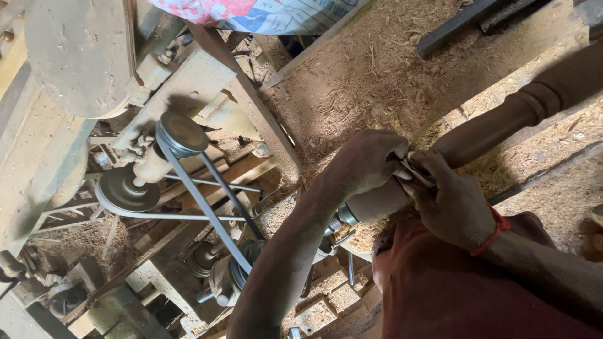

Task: The person uses a piece of sandpaper and a small hand tool to smooth and shape a wooden spindle rotating on a lathe.

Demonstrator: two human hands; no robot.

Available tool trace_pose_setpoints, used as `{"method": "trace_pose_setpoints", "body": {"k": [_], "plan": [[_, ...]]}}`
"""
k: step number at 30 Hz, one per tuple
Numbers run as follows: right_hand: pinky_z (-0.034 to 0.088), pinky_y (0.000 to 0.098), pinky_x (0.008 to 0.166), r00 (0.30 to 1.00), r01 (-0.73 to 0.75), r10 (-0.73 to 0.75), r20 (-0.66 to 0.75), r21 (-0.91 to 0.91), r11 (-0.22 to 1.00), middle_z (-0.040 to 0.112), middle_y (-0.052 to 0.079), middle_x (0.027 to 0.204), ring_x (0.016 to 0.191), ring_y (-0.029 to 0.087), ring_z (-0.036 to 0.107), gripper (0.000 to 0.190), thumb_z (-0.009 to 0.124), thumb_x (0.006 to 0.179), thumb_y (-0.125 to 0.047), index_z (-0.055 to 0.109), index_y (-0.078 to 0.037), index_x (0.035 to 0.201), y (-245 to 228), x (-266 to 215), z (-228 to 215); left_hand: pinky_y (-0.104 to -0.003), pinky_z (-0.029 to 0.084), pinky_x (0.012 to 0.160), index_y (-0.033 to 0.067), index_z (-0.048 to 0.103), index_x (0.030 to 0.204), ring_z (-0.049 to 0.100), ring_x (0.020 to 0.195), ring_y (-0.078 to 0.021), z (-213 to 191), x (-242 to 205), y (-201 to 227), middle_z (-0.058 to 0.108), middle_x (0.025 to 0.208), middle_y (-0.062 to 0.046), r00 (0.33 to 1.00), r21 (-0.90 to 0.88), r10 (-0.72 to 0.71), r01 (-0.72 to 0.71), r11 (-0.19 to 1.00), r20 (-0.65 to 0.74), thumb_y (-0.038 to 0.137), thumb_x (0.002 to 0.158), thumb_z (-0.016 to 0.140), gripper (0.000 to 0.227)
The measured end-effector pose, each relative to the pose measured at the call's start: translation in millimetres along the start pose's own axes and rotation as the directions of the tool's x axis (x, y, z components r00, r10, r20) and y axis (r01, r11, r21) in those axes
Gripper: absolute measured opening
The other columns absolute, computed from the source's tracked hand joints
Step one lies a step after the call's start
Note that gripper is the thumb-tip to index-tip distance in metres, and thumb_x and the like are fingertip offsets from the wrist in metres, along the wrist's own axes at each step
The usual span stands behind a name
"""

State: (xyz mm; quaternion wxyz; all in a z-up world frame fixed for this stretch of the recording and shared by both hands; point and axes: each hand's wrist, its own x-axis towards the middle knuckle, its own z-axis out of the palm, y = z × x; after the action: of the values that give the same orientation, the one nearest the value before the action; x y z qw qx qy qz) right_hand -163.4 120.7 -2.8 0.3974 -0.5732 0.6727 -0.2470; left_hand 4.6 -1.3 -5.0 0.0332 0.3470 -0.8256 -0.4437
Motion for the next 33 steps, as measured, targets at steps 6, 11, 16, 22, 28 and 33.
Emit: {"method": "trace_pose_setpoints", "body": {"k": [6, 11, 16, 22, 28, 33], "plan": [[0.065, 0.0440, 0.065, 0.985, -0.119, 0.124, 0.119, -0.051, 0.992, 0.076, 0.021, 0.099, 0.077, 0.036, 0.078, 0.062, 0.071, 0.087, -0.012, 0.049, -0.010, 0.144, -1.6, -0.7, -1.0, -0.035, 0.060, 0.072, 0.0087, 0.066, 0.089, 0.070, 0.081, -0.0194, 4.8, -0.2, -5.7, 0.069, 0.086, -0.004, 0.998, 0.009, 0.067, -0.066, 0.998, -0.017, 0.012, 0.087, 0.080, 0.014], [0.064, 0.0449, 0.063, 0.999, 0.024, -0.022, 0.023, -0.070, 0.997, 0.076, 0.023, 0.097, 0.076, 0.037, 0.077, 0.060, 0.072, 0.087, -0.013, 0.050, -0.005, 0.142, -1.1, -1.6, 1.3, -0.036, 0.059, 0.073, 0.0080, 0.064, 0.087, 0.069, 0.080, -0.0197, 4.4, -2.1, -8.8, 0.067, 0.084, -0.005, 0.993, 0.018, 0.109, -0.108, 0.994, -0.035, 0.012, 0.084, 0.081, 0.018], [0.064, 0.0447, 0.066, 0.999, 0.036, -0.037, -0.012, -0.042, 0.998, 0.076, 0.022, 0.101, 0.082, 0.037, 0.077, 0.060, 0.074, 0.086, -0.013, 0.052, -0.005, 0.141, 0.5, -3.8, 4.1, -0.037, 0.058, 0.071, 0.0079, 0.064, 0.085, 0.070, 0.082, -0.0196, 3.5, -4.4, -7.0, 0.068, 0.085, -0.005, 0.995, -0.005, 0.091, -0.091, 0.996, -0.036, 0.012, 0.082, 0.082, 0.019], [0.064, 0.0444, 0.070, 0.997, 0.059, -0.060, -0.049, -0.023, 0.998, 0.075, 0.022, 0.104, 0.088, 0.037, 0.077, 0.056, 0.074, 0.086, -0.012, 0.055, -0.006, 0.139, 0.0, -2.9, 3.6, -0.037, 0.059, 0.071, 0.0075, 0.064, 0.087, 0.071, 0.080, -0.0201, 2.4, -3.0, -4.8, 0.069, 0.084, -0.005, 0.996, -0.010, 0.077, -0.078, 0.997, -0.055, 0.008, 0.085, 0.079, 0.015], [0.063, 0.0453, 0.073, 0.993, 0.097, -0.098, -0.064, -0.026, 0.995, 0.075, 0.022, 0.107, 0.092, 0.038, 0.075, 0.054, 0.071, 0.086, -0.009, 0.055, -0.006, 0.137, -0.2, -4.4, 0.1, -0.039, 0.059, 0.072, 0.0070, 0.064, 0.088, 0.071, 0.083, -0.0224, 3.7, -2.3, -4.0, 0.069, 0.084, -0.006, 0.994, -0.045, 0.083, -0.086, 0.995, -0.066, 0.006, 0.084, 0.078, 0.015], [0.062, 0.0462, 0.072, 0.994, 0.101, -0.102, -0.045, -0.032, 0.994, 0.075, 0.021, 0.110, 0.092, 0.039, 0.075, 0.052, 0.071, 0.086, -0.008, 0.056, -0.006, 0.136, 0.2, -2.8, -0.9, -0.039, 0.058, 0.071, 0.0071, 0.062, 0.086, 0.070, 0.084, -0.0216, 4.0, -1.9, -6.9, 0.068, 0.084, -0.006, 0.997, -0.035, 0.061, -0.063, 0.997, -0.050, 0.010, 0.083, 0.081, 0.019]]}}
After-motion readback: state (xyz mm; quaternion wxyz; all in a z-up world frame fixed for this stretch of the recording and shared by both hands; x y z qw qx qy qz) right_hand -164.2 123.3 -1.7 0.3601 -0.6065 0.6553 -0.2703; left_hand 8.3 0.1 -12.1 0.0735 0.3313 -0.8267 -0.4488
